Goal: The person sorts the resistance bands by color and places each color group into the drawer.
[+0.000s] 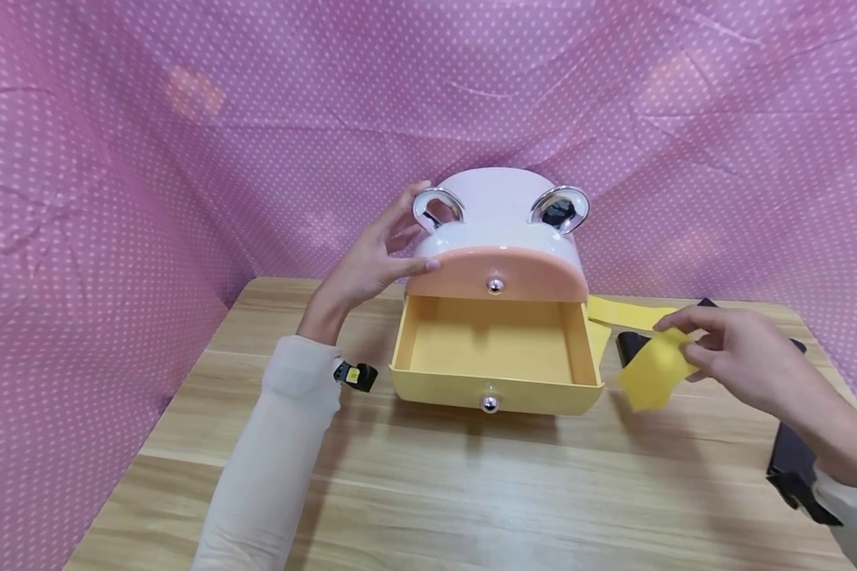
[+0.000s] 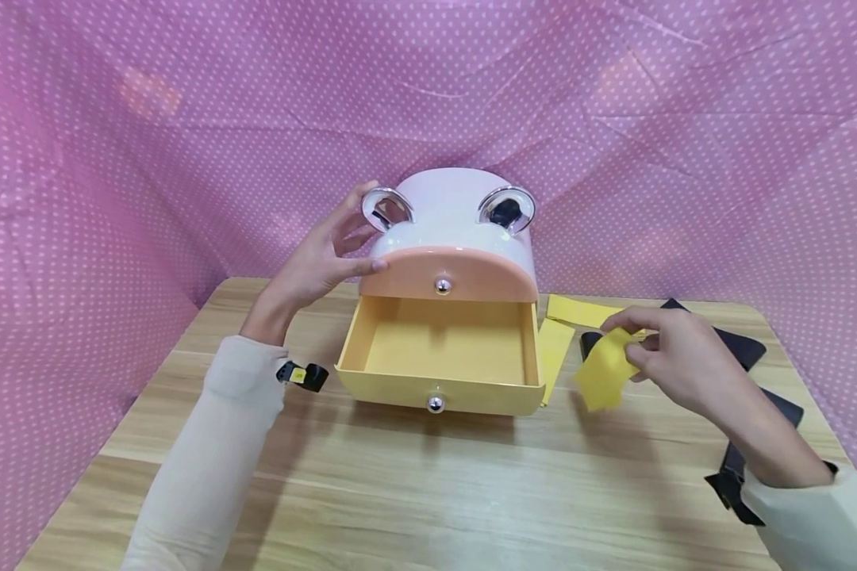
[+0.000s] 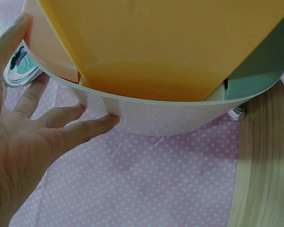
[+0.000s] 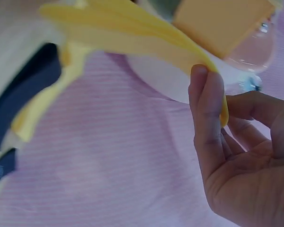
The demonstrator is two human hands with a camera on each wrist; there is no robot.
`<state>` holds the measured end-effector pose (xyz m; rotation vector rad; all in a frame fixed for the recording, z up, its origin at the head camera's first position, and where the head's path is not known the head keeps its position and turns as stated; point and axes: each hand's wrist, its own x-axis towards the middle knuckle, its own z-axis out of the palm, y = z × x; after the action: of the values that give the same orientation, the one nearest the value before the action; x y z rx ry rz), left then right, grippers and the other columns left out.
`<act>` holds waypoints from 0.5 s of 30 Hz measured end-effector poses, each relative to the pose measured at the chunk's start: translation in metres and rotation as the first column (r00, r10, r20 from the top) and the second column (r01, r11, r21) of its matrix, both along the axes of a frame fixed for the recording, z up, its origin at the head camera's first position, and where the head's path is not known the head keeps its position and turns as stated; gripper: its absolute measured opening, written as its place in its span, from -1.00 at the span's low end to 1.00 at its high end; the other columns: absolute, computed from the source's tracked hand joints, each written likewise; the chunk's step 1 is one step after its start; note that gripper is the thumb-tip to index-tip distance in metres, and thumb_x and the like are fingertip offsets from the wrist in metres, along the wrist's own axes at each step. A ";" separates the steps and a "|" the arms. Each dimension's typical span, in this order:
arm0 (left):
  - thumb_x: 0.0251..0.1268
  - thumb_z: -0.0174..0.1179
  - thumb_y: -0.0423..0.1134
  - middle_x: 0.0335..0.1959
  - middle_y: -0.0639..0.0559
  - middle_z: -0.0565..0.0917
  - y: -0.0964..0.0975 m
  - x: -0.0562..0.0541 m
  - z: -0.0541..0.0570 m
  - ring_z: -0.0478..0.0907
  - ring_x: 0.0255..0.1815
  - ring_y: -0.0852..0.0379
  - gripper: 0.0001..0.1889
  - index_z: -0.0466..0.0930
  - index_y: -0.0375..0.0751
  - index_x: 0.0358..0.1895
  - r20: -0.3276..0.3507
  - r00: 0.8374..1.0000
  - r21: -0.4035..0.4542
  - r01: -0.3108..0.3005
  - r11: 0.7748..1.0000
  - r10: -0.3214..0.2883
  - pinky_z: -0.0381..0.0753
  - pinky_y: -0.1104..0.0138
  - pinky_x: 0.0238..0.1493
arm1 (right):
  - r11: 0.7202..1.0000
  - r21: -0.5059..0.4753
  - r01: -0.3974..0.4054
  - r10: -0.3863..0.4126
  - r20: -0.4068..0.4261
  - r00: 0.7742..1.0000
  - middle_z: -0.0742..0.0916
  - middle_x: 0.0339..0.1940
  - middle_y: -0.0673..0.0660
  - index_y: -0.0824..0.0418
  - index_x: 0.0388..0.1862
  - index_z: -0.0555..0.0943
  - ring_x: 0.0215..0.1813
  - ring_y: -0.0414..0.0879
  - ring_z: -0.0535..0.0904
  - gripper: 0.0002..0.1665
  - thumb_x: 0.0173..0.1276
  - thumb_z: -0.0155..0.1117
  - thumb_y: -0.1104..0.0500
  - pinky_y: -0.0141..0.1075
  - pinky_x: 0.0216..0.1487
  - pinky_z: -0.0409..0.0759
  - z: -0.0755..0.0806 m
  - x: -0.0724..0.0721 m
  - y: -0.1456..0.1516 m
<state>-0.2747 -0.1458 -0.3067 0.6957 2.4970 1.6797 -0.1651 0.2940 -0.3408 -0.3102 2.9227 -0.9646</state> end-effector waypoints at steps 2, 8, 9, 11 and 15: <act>0.23 0.53 -0.29 0.73 0.14 0.12 0.000 0.000 0.000 0.25 0.65 -0.21 0.06 0.08 0.51 0.65 0.000 1.000 -0.001 -0.002 1.000 0.002 0.44 -0.06 0.56 | 1.000 -0.009 0.007 -0.007 -0.054 0.999 0.71 0.07 0.58 0.42 0.19 0.66 -0.31 -0.32 0.72 -0.63 0.44 0.18 0.45 -0.37 -0.47 0.74 0.010 0.001 -0.002; 0.22 0.54 -0.26 0.73 0.16 0.12 0.001 0.000 0.001 0.25 0.65 -0.21 0.05 0.09 0.54 0.64 0.005 1.000 -0.009 -0.003 1.000 0.003 0.44 -0.07 0.56 | 0.988 -0.138 0.070 -0.094 -0.176 0.980 0.84 -0.15 0.27 0.47 0.17 0.65 -0.42 -0.54 0.63 -0.64 0.41 0.22 0.47 -0.49 -0.51 0.69 0.045 0.006 -0.006; 0.22 0.54 -0.26 0.73 0.18 0.11 0.001 0.000 0.001 0.25 0.65 -0.21 0.05 0.09 0.55 0.63 0.007 1.000 -0.011 -0.002 1.000 0.002 0.45 -0.07 0.55 | 0.984 -0.160 0.077 -0.109 -0.198 0.974 0.85 -0.23 0.06 0.40 0.14 0.69 -0.44 -0.54 0.63 -0.65 0.40 0.24 0.47 -0.51 -0.53 0.67 0.051 0.007 -0.006; 0.22 0.54 -0.26 0.73 0.19 0.10 0.001 -0.001 0.001 0.25 0.65 -0.21 0.05 0.09 0.56 0.63 0.007 1.000 -0.011 -0.002 1.000 0.002 0.46 -0.07 0.55 | 0.974 -0.211 0.084 -0.133 -0.226 0.965 0.79 -0.31 -0.35 0.19 0.08 0.74 -0.48 -0.50 0.65 -0.62 0.39 0.26 0.48 -0.56 -0.54 0.61 0.062 0.008 -0.008; 0.22 0.54 -0.27 0.73 0.19 0.10 0.002 -0.001 0.001 0.25 0.65 -0.20 0.05 0.10 0.54 0.64 0.005 1.000 -0.005 0.001 1.000 -0.001 0.46 -0.06 0.55 | 0.951 -0.309 0.008 -0.107 -0.305 0.946 0.73 -0.23 -0.54 -0.15 -0.01 0.74 -0.43 -0.46 0.72 -0.41 0.37 0.26 0.56 -0.59 -0.50 0.63 0.081 0.006 -0.011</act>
<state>-0.2759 -0.1443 -0.3054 0.6912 2.4958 1.6725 -0.1595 0.2830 -0.2598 -0.4315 3.0696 -1.5124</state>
